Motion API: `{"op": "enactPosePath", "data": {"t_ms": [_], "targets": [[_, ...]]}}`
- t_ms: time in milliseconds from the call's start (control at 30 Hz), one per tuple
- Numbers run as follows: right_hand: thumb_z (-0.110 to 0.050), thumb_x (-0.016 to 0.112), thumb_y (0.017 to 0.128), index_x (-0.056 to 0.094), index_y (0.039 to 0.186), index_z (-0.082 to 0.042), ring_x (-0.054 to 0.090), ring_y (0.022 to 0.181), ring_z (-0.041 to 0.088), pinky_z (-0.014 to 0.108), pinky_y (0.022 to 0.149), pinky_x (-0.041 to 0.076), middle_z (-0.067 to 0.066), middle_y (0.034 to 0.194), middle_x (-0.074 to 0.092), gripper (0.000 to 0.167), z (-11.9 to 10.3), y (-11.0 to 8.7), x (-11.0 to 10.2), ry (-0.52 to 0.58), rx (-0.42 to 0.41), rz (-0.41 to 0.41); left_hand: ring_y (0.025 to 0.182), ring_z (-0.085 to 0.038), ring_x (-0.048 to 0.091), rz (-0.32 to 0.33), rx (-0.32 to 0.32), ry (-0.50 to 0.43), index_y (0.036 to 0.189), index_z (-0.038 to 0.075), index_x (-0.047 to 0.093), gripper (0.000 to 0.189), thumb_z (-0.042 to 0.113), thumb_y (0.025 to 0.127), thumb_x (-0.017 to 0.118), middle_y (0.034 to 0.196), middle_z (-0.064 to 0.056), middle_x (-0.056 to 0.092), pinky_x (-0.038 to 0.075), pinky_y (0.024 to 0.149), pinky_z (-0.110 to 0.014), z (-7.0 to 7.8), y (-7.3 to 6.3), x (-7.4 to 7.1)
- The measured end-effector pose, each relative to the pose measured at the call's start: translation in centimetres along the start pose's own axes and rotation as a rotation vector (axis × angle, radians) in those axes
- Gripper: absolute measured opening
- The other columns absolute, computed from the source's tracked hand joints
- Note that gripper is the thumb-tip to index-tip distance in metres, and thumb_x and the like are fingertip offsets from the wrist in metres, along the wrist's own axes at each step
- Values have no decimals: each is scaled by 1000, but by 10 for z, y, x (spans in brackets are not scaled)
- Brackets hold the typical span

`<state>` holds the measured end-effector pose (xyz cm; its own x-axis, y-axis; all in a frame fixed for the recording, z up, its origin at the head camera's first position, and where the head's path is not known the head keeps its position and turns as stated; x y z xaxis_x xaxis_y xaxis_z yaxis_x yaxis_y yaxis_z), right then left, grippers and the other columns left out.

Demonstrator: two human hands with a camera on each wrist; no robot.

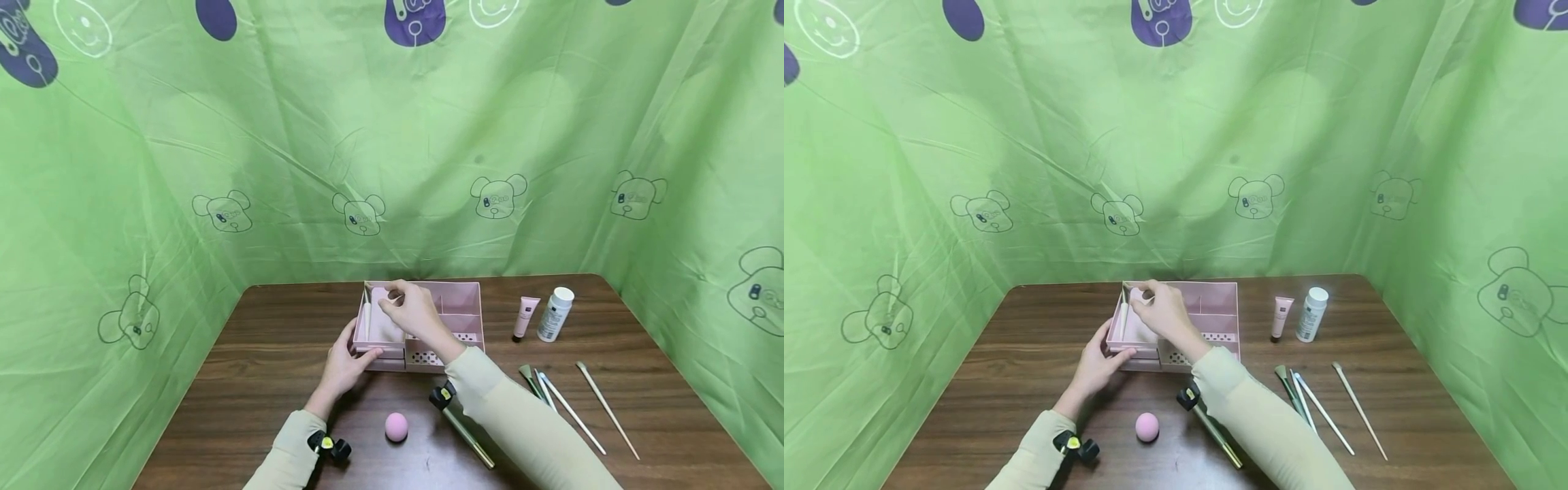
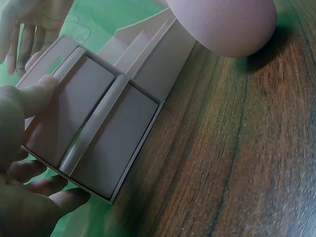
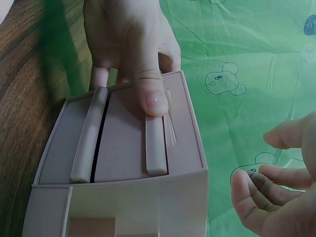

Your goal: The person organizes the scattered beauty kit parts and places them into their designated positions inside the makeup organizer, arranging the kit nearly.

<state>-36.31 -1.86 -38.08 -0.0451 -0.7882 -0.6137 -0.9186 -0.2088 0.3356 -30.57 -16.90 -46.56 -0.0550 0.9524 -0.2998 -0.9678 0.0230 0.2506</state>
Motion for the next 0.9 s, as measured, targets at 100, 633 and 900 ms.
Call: {"op": "enactPosePath", "data": {"t_ms": [100, 633, 900], "targets": [[-28, 72, 86, 68, 117, -12, 69, 83, 15, 26, 71, 57, 4, 100, 73, 36, 1, -2, -2, -10, -3, 3, 117, -34, 60, 0, -7, -1, 145, -2, 38, 80, 7, 79, 81, 132, -26, 57, 52, 98, -41, 0, -1, 0], [-25, 75, 83, 69, 113, -9, 68, 80, 15, 28, 72, 57, 2, 92, 73, 35, 5, -23, -25, 28, 10, 21, 122, -36, 57, -4, -6, -32, 145, -4, 37, 80, 5, 79, 80, 135, -27, 54, 49, 102, -47, 5, -5, -1], [-24, 77, 81, 69, 112, -10, 66, 76, 12, 27, 70, 58, 2, 87, 72, 34, 12, -37, -40, 31, 17, 39, 121, -38, 56, -2, 9, -23, 145, -6, 36, 80, 4, 79, 80, 135, -28, 53, 49, 101, -45, 9, -7, -4]]}}
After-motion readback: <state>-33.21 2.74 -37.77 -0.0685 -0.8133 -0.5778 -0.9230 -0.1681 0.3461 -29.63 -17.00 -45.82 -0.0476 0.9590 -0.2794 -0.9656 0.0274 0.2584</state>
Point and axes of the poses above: each hand's wrist, its own y-axis towards the middle knuckle, its own x-axis out of the palm, z = x × y, the point moved 10 cm from there along y, towards the middle knuckle
